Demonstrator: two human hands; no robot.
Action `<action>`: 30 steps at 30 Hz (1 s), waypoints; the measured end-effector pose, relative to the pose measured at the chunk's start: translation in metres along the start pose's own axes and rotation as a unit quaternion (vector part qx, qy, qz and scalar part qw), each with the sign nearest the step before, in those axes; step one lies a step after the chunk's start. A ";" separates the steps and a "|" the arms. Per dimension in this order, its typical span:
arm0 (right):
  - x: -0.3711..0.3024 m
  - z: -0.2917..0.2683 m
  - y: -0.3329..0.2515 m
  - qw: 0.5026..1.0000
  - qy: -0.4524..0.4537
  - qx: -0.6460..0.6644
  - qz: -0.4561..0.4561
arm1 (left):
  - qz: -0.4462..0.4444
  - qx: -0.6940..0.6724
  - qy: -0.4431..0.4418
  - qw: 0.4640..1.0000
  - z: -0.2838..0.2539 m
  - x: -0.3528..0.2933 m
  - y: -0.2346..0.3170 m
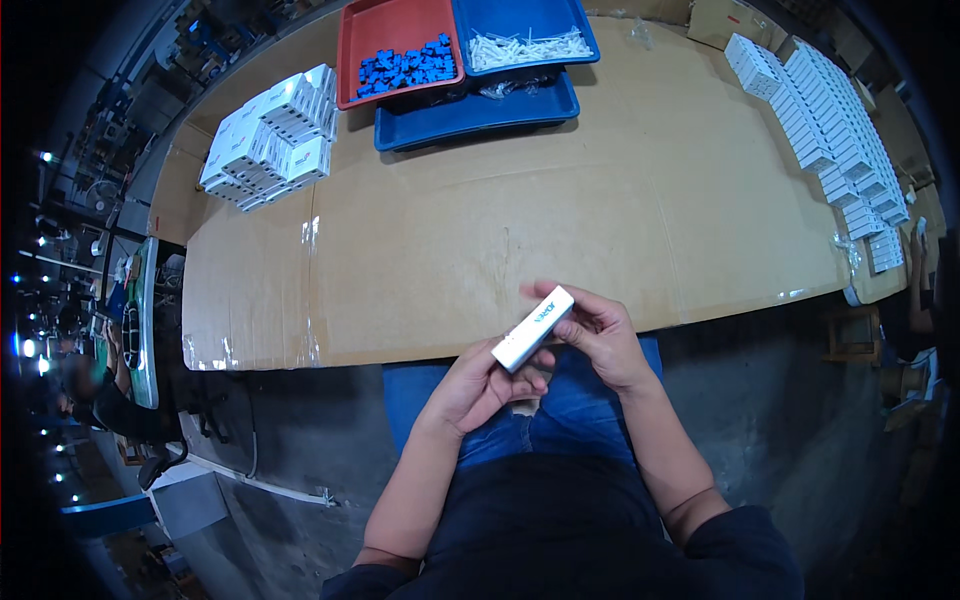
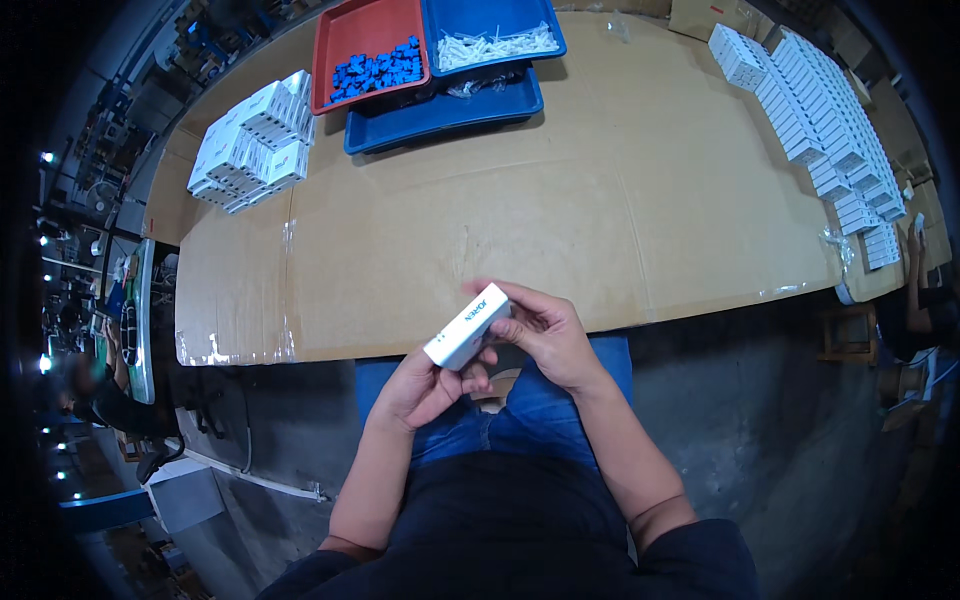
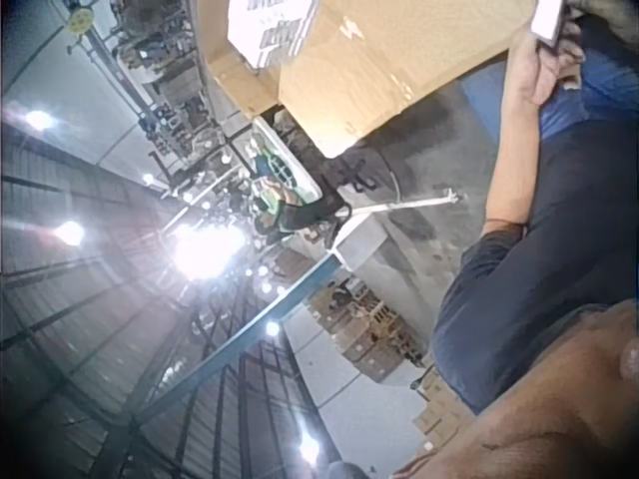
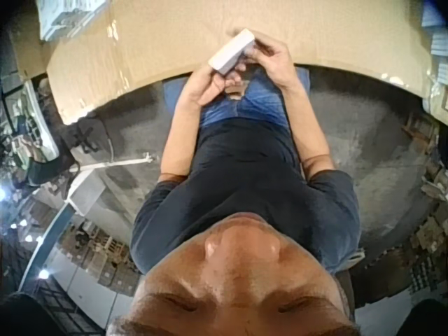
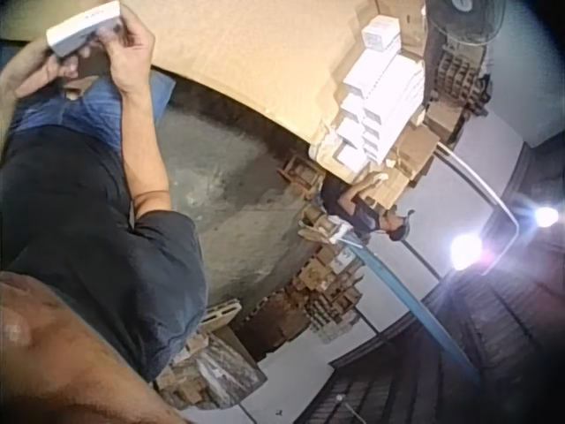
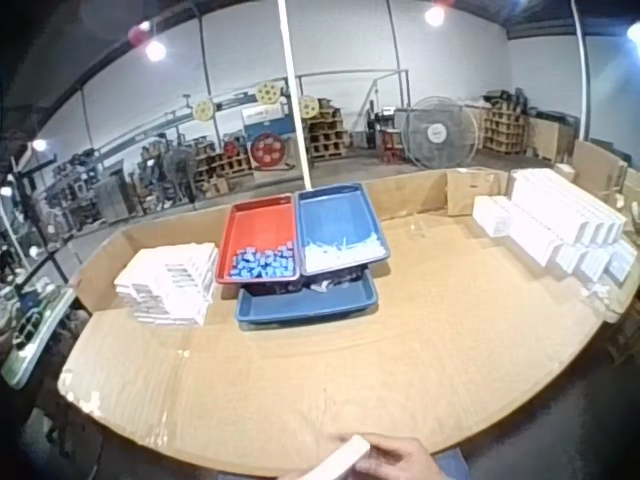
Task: The recorder is assembling and packaging small electronic or plastic components into boxes.
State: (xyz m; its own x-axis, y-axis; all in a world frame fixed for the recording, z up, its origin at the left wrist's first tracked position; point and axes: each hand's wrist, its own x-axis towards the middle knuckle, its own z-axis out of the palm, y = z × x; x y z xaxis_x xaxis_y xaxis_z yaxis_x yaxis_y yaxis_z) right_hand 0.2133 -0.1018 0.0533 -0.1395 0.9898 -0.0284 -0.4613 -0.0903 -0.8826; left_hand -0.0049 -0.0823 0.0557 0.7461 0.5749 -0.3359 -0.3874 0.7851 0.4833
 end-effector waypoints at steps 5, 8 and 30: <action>0.010 -0.002 -0.007 0.992 0.101 -0.068 -0.024 | 0.286 0.190 0.256 0.903 0.022 0.020 -0.002; 0.002 0.009 -0.008 0.990 0.081 -0.114 0.005 | 0.370 0.265 0.238 0.858 0.020 0.023 -0.010; -0.027 -0.202 -0.087 0.909 0.333 -0.163 -0.192 | 0.615 0.198 -0.262 0.717 0.234 -0.021 0.068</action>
State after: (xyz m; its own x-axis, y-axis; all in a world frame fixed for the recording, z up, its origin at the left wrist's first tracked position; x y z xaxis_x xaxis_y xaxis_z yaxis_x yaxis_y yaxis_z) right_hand 0.4339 -0.0986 0.0362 0.5885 0.7981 0.1289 -0.0645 0.2053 -0.9766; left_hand 0.0803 -0.0953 0.2849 0.1126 0.5289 0.8412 -0.8198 -0.4290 0.3794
